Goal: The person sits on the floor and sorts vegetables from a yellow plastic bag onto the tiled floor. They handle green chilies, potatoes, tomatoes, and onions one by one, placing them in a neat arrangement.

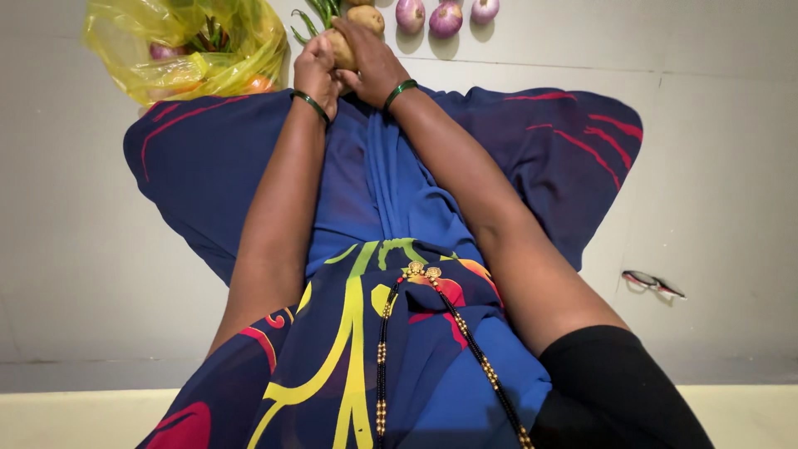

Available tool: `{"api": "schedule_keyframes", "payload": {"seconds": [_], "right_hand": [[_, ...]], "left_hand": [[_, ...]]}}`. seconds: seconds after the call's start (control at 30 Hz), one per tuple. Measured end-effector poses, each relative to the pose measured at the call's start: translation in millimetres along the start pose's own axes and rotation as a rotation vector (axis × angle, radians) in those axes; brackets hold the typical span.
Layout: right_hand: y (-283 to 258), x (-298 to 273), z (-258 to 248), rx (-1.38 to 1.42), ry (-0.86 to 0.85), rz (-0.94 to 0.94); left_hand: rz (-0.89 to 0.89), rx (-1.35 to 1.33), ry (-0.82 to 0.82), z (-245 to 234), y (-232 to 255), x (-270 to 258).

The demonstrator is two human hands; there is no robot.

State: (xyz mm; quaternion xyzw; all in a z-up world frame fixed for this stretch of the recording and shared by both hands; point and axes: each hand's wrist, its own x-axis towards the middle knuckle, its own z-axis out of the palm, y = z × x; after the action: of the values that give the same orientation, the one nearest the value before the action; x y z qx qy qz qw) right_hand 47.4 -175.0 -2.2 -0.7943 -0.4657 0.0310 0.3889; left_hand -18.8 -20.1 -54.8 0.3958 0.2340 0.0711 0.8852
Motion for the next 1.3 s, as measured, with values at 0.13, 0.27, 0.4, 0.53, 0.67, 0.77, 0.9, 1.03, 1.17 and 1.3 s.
{"api": "schedule_keyframes", "payload": {"seconds": [0.13,0.27,0.4,0.53,0.67,0.77,0.9,1.03,1.17,1.3], "right_hand": [[11.2,-2.7,3.7,0.119,0.028,0.099],[22.3,-1.4,7.6,0.181,0.147,0.176],[40.8,-1.8,12.9,0.215,0.234,0.257],[48.0,-1.0,14.7,0.143,0.329,0.203],[39.3,-2.5,11.6,0.159,0.339,0.247],[29.3,0.8,3.7,0.181,0.301,0.247],[13.3,0.2,-4.9,0.12,0.265,0.141],[3.4,-1.4,-12.9,-0.001,0.214,0.074],[0.5,-1.1,-15.8,-0.054,0.188,0.03],[0.3,-2.5,-16.9,-0.079,0.193,0.002]], "left_hand": [[0.475,0.756,-0.022,4.4,-4.6,-5.5],[0.508,1.115,0.061,37.3,3.7,-34.6],[0.691,1.304,-0.083,57.1,12.1,-53.4],[0.747,1.363,-0.153,65.9,16.6,-63.8],[0.655,1.329,-0.119,61.3,14.9,-64.1],[0.618,1.289,-0.085,49.4,7.0,-51.3],[0.504,1.175,-0.022,29.4,-6.5,-36.2],[0.468,1.226,0.02,17.4,-13.8,-27.9],[0.415,1.212,0.032,15.0,-16.8,-23.9],[0.333,1.209,0.029,16.5,-16.4,-24.5]]}}
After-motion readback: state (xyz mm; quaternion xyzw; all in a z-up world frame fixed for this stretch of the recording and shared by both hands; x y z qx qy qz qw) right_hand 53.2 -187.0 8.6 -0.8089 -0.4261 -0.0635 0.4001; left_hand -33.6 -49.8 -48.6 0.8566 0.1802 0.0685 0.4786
